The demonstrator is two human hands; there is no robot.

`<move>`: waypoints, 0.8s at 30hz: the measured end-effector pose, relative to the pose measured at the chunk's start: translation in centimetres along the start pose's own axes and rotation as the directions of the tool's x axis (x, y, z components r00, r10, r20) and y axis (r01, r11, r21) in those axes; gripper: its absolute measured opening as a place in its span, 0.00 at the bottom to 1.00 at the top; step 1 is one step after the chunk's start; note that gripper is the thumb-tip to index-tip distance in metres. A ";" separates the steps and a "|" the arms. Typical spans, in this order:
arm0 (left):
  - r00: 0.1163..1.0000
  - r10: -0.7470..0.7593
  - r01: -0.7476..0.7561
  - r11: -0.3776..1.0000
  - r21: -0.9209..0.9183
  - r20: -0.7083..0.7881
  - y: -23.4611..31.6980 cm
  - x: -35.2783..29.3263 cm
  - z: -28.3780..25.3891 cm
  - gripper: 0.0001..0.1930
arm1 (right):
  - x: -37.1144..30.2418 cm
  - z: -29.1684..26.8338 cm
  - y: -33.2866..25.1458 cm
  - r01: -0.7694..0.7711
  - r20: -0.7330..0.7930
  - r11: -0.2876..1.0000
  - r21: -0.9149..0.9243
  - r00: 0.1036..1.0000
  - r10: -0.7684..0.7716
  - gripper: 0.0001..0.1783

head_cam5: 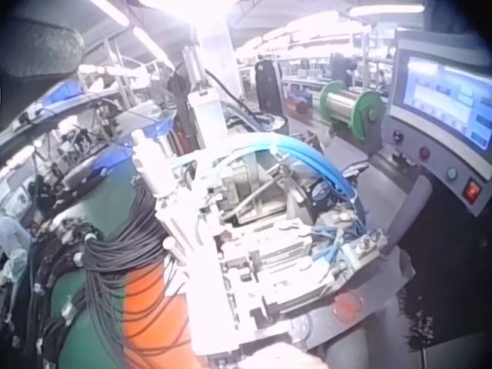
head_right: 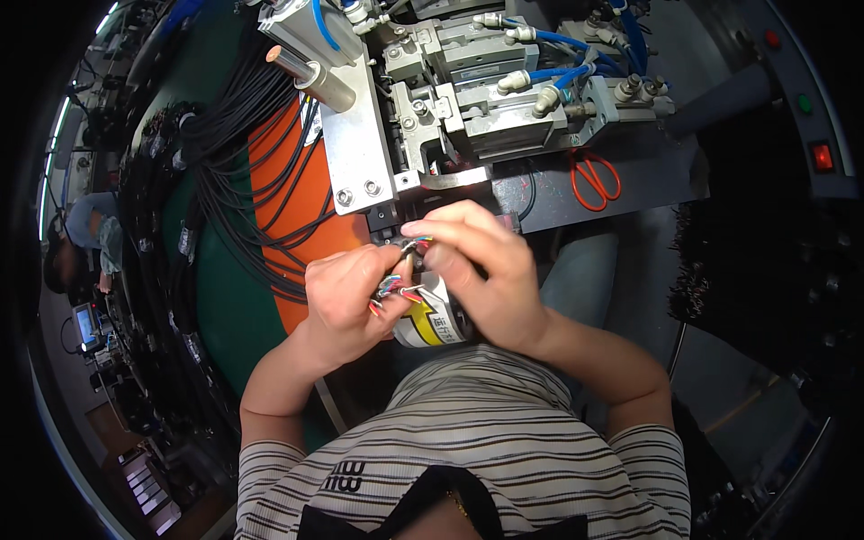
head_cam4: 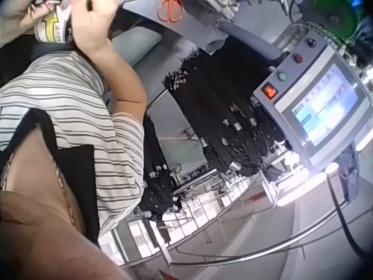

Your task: Manually inserting individual wires from a bundle into a connector block on an industrial assembly machine.

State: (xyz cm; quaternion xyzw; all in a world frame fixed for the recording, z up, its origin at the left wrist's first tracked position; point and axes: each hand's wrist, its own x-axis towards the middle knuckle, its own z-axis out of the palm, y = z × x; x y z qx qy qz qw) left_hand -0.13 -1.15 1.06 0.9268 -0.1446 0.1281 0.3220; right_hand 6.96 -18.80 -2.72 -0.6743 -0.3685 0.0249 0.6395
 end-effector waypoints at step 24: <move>0.997 -0.032 0.027 0.997 -0.074 -0.066 0.0 0.4 0.5 0.09 | 2.1 -1.2 -0.4 -0.059 0.108 0.986 -0.155 0.991 0.076 0.05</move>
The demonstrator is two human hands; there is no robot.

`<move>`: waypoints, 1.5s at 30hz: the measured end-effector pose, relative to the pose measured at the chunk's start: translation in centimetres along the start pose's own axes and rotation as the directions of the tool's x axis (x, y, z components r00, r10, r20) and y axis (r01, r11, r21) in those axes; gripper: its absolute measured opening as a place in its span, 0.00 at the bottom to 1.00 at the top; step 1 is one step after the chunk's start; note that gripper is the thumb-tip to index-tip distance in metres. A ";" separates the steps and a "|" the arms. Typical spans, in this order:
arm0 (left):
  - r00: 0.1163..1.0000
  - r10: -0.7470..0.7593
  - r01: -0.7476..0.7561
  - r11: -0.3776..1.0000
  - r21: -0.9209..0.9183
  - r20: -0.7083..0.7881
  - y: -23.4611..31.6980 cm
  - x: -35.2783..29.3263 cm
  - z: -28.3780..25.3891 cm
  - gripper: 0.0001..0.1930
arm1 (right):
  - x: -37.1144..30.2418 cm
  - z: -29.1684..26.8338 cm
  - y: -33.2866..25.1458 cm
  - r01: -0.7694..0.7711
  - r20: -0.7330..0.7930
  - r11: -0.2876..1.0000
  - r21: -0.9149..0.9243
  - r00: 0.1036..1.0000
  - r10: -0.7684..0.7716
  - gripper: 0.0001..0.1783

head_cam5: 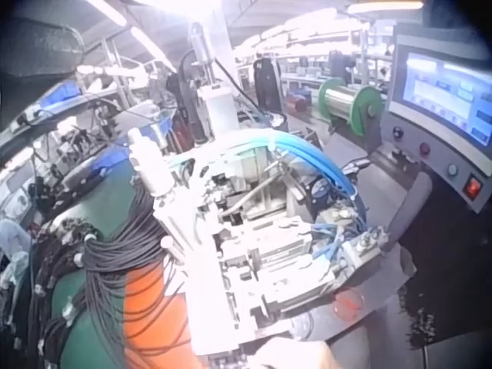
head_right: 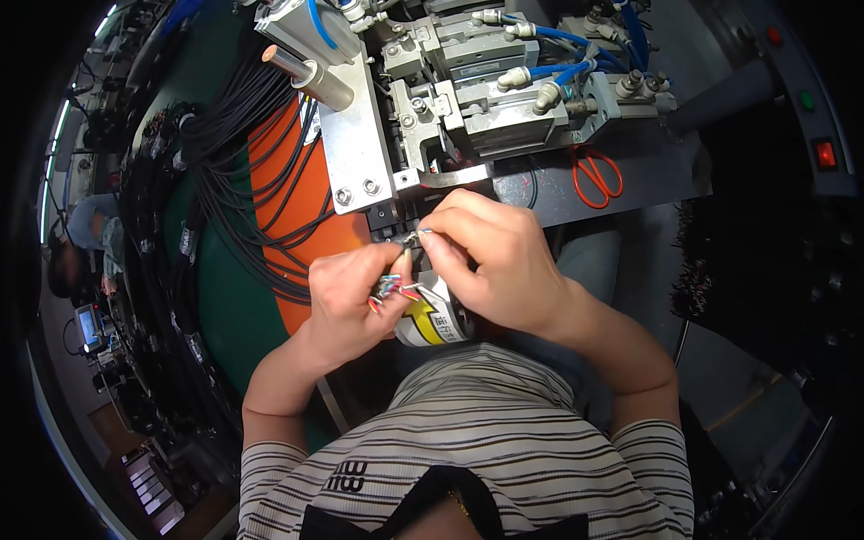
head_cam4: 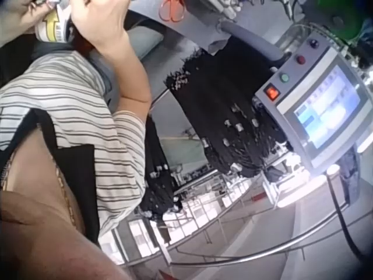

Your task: Manually inserting individual wires from a bundle into a connector block on an industrial assembly machine.

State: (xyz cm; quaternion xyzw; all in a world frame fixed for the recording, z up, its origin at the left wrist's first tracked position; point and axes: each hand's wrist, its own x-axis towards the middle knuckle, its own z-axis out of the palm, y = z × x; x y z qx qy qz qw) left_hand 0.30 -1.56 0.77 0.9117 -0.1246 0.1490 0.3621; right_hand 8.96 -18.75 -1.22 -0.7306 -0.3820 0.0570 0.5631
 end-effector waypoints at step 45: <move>0.932 0.048 -0.222 0.858 0.464 0.358 1.2 1.1 -0.9 0.20 | -0.2 0.1 1.4 0.116 0.140 0.896 -0.429 0.988 -0.062 0.04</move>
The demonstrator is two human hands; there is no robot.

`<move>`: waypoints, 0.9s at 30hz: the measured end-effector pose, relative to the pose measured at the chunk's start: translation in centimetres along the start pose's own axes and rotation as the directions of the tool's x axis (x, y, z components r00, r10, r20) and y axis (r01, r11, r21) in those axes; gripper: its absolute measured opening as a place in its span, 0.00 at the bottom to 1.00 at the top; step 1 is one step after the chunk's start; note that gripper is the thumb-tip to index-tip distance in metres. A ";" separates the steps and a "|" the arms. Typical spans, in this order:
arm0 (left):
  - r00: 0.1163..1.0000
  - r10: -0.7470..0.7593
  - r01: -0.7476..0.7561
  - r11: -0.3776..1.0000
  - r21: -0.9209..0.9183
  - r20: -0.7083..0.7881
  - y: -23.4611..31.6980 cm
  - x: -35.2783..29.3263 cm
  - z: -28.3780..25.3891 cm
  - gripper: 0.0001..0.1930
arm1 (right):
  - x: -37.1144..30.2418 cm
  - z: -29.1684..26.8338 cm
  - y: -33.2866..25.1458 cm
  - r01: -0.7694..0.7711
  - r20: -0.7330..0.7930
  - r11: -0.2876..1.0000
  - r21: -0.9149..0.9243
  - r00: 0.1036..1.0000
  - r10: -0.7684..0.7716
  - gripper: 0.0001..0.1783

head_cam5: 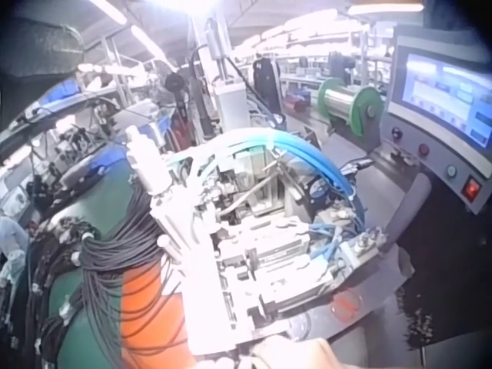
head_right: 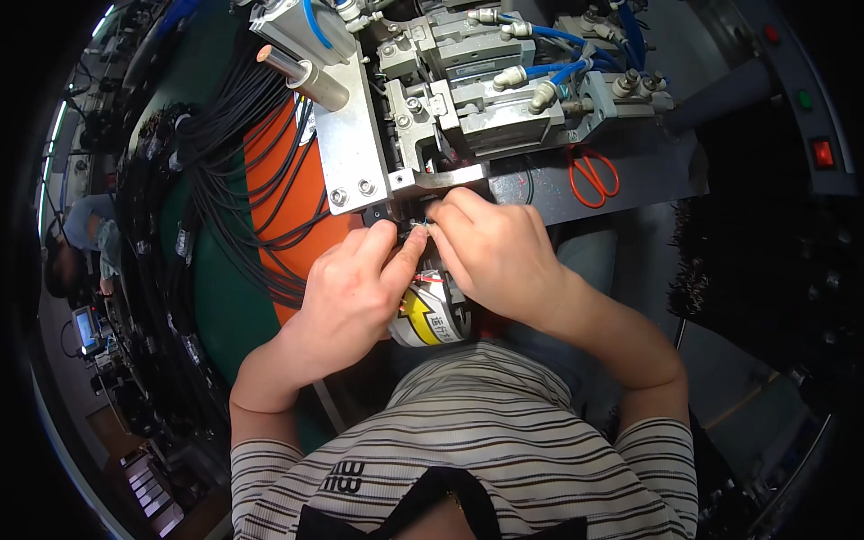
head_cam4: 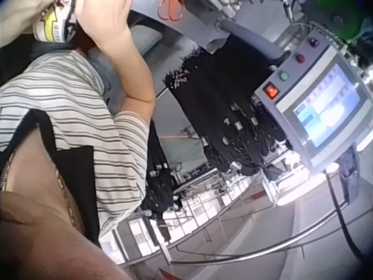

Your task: Manually inserting individual wires from a bundle into a connector block on an industrial assembly machine.

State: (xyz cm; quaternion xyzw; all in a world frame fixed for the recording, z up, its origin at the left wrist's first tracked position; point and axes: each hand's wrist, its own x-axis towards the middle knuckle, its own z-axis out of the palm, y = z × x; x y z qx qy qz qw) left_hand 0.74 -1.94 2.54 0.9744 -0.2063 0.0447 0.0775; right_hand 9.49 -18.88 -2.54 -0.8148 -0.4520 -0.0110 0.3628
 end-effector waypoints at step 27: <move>0.958 -0.165 0.126 0.977 -0.174 -0.233 -2.3 -3.6 1.0 0.20 | 1.0 -0.4 1.1 -0.255 0.212 0.918 0.305 0.958 0.195 0.05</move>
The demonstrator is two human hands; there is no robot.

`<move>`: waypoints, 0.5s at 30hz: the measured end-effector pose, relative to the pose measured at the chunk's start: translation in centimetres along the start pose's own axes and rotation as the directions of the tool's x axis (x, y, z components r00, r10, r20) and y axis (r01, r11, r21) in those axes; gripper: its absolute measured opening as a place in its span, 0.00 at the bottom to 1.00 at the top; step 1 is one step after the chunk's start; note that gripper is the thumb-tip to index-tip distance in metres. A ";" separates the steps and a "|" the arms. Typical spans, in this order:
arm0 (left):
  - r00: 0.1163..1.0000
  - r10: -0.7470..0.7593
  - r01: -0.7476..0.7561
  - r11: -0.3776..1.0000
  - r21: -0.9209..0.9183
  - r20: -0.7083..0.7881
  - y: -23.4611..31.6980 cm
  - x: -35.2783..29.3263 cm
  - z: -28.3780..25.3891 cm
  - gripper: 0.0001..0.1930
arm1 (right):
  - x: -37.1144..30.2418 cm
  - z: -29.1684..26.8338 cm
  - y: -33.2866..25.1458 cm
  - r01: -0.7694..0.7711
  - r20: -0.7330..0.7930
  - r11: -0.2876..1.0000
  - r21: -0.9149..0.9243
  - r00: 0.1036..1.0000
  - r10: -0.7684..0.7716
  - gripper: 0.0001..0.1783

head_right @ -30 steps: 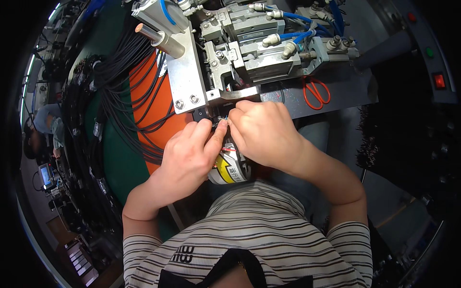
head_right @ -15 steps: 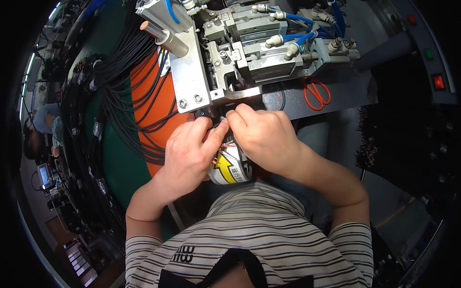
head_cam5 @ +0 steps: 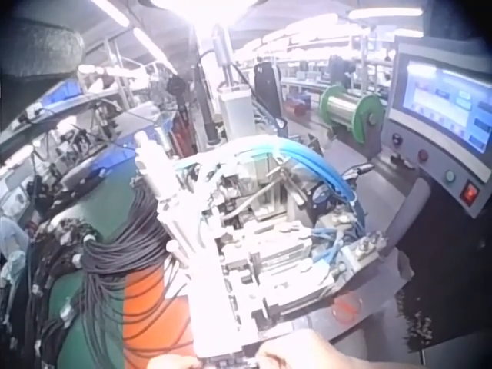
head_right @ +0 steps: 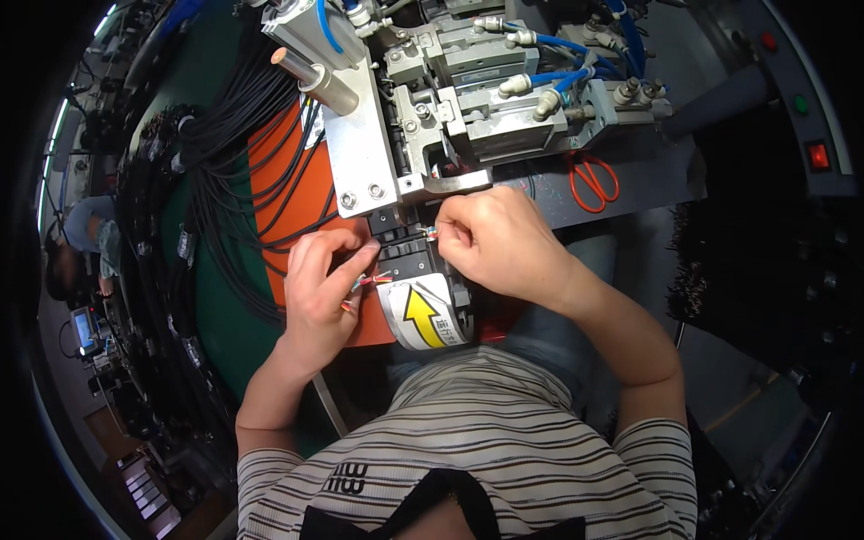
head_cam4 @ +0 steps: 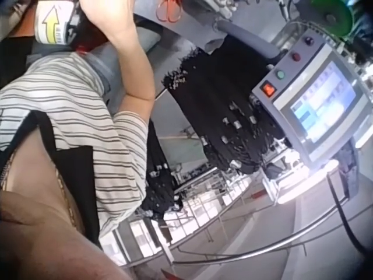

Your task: Manually inserting individual wires from a bundle into a connector block on an industrial assembly machine.

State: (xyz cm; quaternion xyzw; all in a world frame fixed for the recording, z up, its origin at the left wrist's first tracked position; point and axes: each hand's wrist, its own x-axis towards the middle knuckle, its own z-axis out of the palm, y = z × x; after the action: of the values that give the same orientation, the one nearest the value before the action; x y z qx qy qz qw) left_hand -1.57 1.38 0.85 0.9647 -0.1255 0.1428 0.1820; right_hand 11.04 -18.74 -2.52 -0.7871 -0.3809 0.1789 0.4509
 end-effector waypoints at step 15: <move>0.973 -0.226 0.223 0.853 -0.472 0.050 0.5 0.8 -0.6 0.14 | -1.3 1.6 -2.9 0.209 -0.254 0.939 0.275 0.957 -0.139 0.10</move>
State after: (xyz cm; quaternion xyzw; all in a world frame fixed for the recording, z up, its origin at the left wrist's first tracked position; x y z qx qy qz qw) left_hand -1.11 1.03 1.75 0.8981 -0.0427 0.0888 0.4285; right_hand 7.95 -17.91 -0.95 -0.6883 -0.3630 0.1009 0.6199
